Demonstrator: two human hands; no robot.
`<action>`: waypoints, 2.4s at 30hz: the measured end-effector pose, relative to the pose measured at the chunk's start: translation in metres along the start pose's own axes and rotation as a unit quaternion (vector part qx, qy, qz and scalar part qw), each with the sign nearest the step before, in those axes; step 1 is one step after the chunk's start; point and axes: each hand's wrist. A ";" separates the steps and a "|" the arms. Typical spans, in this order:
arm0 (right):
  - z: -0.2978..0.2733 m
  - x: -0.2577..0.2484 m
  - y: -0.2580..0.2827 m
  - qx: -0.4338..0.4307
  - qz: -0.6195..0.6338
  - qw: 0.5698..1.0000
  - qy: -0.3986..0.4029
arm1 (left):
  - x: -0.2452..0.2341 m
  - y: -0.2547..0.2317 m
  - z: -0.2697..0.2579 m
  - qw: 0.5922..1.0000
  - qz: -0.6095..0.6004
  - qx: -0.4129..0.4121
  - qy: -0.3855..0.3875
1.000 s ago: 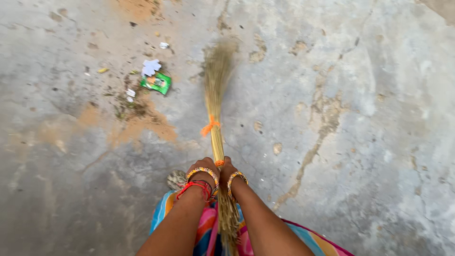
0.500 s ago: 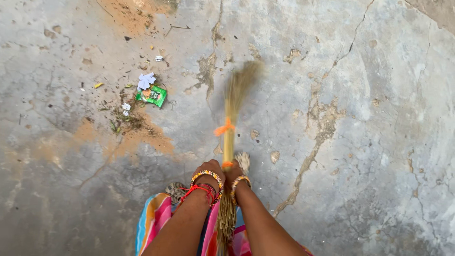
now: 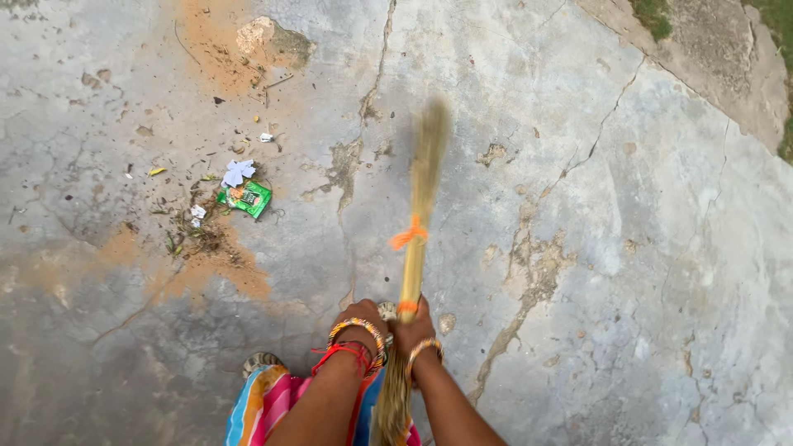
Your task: The person sweeps debris and wrappers across a concrete surface using a broom.
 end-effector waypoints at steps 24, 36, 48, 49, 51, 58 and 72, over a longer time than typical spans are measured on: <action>0.118 -0.037 -0.027 0.111 0.144 0.978 0.106 | 0.002 -0.061 0.017 0.999 -0.037 -0.010 0.013; 0.041 -0.039 0.002 -0.036 -0.052 0.993 0.096 | -0.006 -0.050 0.008 0.998 0.006 -0.062 0.027; 0.116 -0.034 -0.031 0.017 0.033 0.994 0.099 | 0.012 -0.086 0.017 0.999 0.025 -0.009 0.021; 0.111 -0.032 -0.027 0.004 -0.013 0.993 0.117 | 0.011 -0.088 0.017 0.999 0.037 -0.010 0.023; 0.100 -0.037 -0.006 -0.027 -0.104 0.982 0.154 | 0.009 -0.090 0.019 0.998 0.061 -0.012 0.024; 0.054 -0.085 0.027 -0.041 -0.152 0.986 0.059 | 0.010 -0.100 0.040 0.996 0.078 0.039 0.004; 0.199 -0.016 0.007 0.183 0.282 0.917 0.213 | -0.048 -0.149 0.096 0.991 0.102 0.068 0.060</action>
Point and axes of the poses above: each hand's wrist, its own z-axis towards the middle knuckle, its own x-axis out of the palm, y = z × x, and after that the axes turned 9 degrees about -z, right-handed
